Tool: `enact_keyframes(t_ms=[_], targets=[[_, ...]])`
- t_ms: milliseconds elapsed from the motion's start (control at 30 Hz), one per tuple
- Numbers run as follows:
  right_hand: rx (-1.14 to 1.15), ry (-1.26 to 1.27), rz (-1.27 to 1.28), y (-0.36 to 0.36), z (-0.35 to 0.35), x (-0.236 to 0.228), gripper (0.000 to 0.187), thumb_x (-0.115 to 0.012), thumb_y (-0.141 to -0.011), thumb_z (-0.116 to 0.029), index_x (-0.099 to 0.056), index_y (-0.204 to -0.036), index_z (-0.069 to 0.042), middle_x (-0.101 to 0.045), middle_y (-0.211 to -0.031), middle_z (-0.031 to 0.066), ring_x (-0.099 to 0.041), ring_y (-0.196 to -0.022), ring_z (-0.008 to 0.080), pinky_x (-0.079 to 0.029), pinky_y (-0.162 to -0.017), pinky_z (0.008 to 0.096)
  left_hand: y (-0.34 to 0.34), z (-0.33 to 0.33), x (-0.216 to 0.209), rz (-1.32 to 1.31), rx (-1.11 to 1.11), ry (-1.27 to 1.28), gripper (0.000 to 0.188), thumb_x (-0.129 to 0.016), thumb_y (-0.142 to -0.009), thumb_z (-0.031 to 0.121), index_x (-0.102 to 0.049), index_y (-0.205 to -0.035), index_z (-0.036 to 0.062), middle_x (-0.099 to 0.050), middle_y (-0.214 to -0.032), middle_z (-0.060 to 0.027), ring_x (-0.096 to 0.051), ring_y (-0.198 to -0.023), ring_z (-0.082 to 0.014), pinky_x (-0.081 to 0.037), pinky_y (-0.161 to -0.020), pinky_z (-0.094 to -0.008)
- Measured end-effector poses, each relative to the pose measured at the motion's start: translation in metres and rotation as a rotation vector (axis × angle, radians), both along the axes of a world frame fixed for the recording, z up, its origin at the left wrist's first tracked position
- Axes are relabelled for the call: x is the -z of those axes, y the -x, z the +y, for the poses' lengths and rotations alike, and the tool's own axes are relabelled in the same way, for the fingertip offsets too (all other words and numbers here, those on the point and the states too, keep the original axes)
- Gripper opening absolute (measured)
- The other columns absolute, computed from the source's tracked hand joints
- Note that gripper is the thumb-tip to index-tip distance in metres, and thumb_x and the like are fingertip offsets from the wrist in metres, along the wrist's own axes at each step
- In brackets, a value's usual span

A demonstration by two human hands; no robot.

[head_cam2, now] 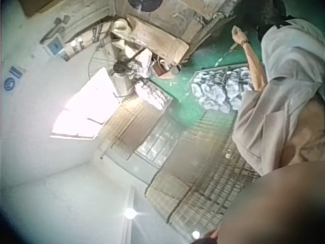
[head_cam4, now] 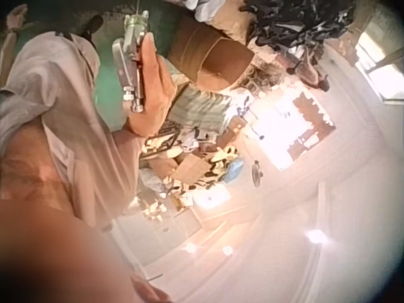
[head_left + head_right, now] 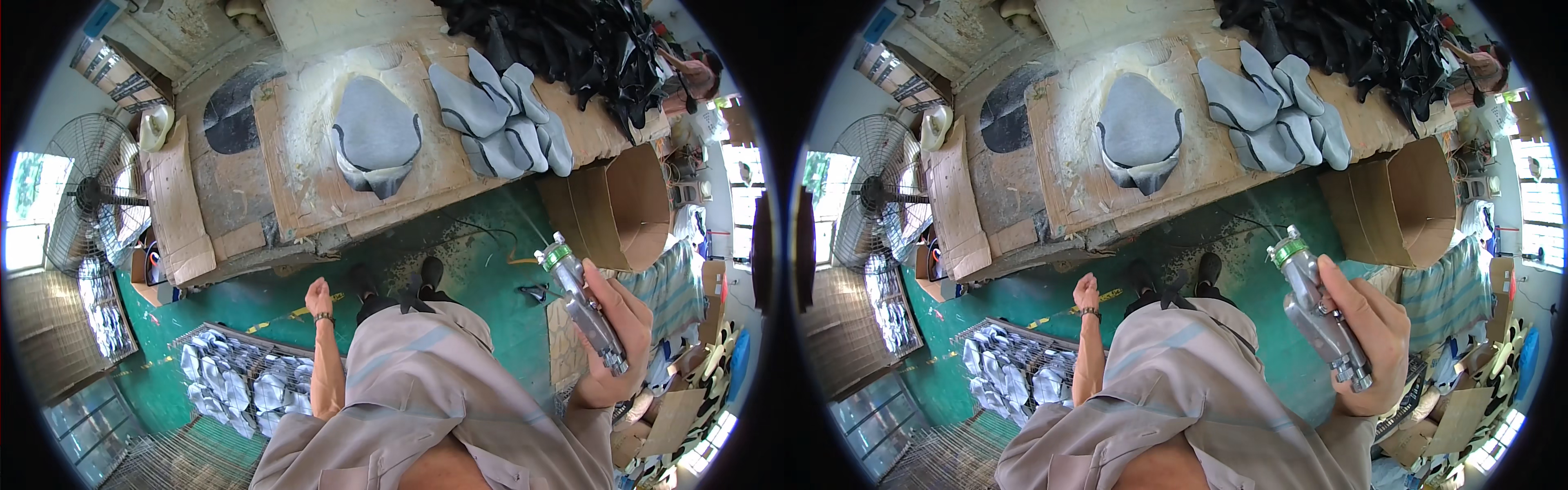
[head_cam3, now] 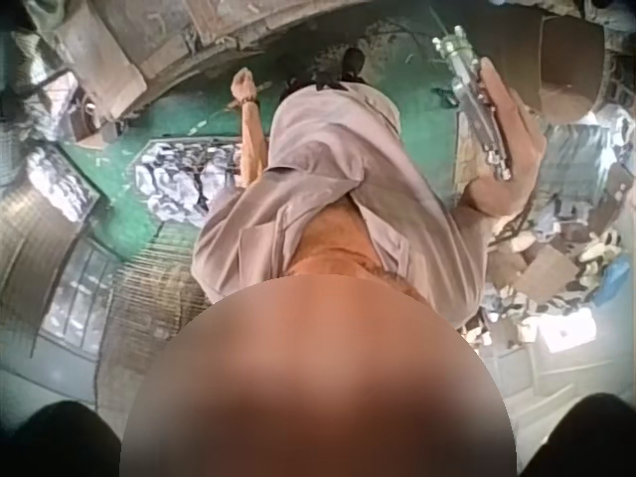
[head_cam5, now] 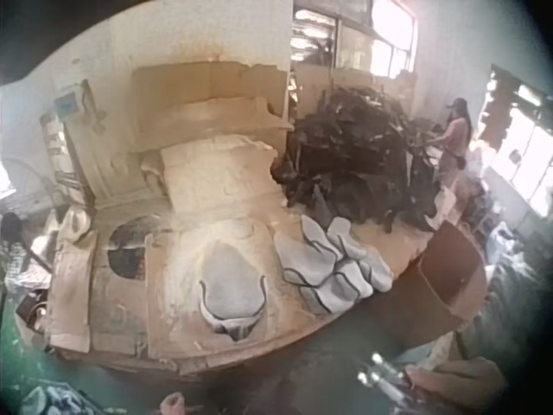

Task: Spraying an adhesive or coating onto grey foam components and arranging them on a wire drying rack.

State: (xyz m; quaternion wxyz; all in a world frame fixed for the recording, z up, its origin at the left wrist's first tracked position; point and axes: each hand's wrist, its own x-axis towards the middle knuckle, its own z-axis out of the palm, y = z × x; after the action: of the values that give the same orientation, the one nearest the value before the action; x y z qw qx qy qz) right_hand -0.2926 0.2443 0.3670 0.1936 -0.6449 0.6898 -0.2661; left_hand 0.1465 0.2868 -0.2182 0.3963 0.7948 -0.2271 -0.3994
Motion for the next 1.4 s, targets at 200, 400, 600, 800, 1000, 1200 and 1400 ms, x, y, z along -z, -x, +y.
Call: enact_keyframes(t_ms=[200,400,600,800,1000,1200,1400], targets=[[-0.075,0.039,-0.049,0.011,0.015,0.009,0.051,-0.072,-0.07,-0.015,-0.073,-0.118,0.002,-0.071,-0.096,0.0152,-0.065,-0.085,0.0243,-0.048,-0.08,0.0316,0.067,-0.131,-0.117,-0.215,0.214,0.338,0.021,-0.069,-0.093,0.01,-0.072,-0.112,0.0015,-0.073,-0.104,-0.0062,-0.067,-0.096,-0.0132,-0.052,-0.087,-0.0276],[-0.485,0.089,0.025,0.048,0.016,0.016,0.062,-0.076,-0.076,-0.014,-0.06,-0.132,0.007,-0.061,-0.076,0.0102,-0.062,-0.063,0.0235,-0.048,-0.056,0.035,0.091,-0.216,-0.199,-0.107,0.07,0.734,0.025,-0.063,-0.097,0.007,-0.067,-0.121,0.002,-0.07,-0.121,-0.0083,-0.067,-0.105,-0.0171,-0.054,-0.09,-0.0303],[-0.485,-0.121,-0.1,0.09,0.037,0.018,0.061,-0.075,-0.075,-0.015,-0.063,-0.131,0.005,-0.062,-0.079,0.0111,-0.062,-0.064,0.0241,-0.046,-0.057,0.0328,0.129,-0.263,-0.236,-0.231,0.234,0.669,0.026,-0.067,-0.092,0.006,-0.07,-0.118,0.0046,-0.069,-0.118,-0.0103,-0.065,-0.113,-0.0234,-0.052,-0.096,-0.0383],[-0.21,0.047,-0.022,0.11,0.044,0.031,0.061,-0.064,-0.078,-0.025,-0.063,-0.131,0.004,-0.061,-0.078,0.0147,-0.063,-0.067,0.0284,-0.047,-0.062,0.0353,0.14,-0.302,-0.216,-0.95,0.721,0.559,0.036,-0.082,-0.075,0.027,-0.077,-0.11,0.0218,-0.062,-0.133,-0.005,-0.047,-0.136,-0.0304,-0.039,-0.11,-0.0463],[0.0,-0.166,-0.245,0.114,0.038,0.017,0.055,-0.069,-0.07,0.0,-0.071,-0.124,-0.002,-0.068,-0.11,0.0155,-0.062,-0.099,0.0259,-0.048,-0.091,0.0314,0.142,-0.306,-0.213,-0.903,0.637,0.615,0.021,-0.083,-0.068,0.018,-0.081,-0.088,0.0159,-0.066,-0.121,-0.0033,-0.053,-0.128,-0.0283,-0.042,-0.105,-0.0459],[-0.01,-0.21,-0.233,0.09,0.03,0.021,0.056,-0.069,-0.075,-0.002,-0.066,-0.131,0.0,-0.068,-0.109,0.0158,-0.063,-0.101,0.0264,-0.047,-0.091,0.0315,0.159,-0.326,-0.285,-0.904,0.651,0.766,0.016,-0.084,-0.066,0.014,-0.079,-0.081,0.0129,-0.067,-0.11,-0.0031,-0.057,-0.12,-0.0278,-0.045,-0.099,-0.0435],[-0.147,-0.072,-0.259,0.033,0.009,0.04,0.057,-0.067,-0.074,0.008,-0.062,-0.131,0.004,-0.068,-0.096,0.0207,-0.068,-0.083,0.0304,-0.052,-0.074,0.0324,0.086,-0.366,-0.372,-0.913,0.612,0.855,0.014,-0.081,-0.071,0.014,-0.078,-0.085,0.0122,-0.068,-0.109,-0.0064,-0.061,-0.107,-0.0293,-0.048,-0.094,-0.0411]])
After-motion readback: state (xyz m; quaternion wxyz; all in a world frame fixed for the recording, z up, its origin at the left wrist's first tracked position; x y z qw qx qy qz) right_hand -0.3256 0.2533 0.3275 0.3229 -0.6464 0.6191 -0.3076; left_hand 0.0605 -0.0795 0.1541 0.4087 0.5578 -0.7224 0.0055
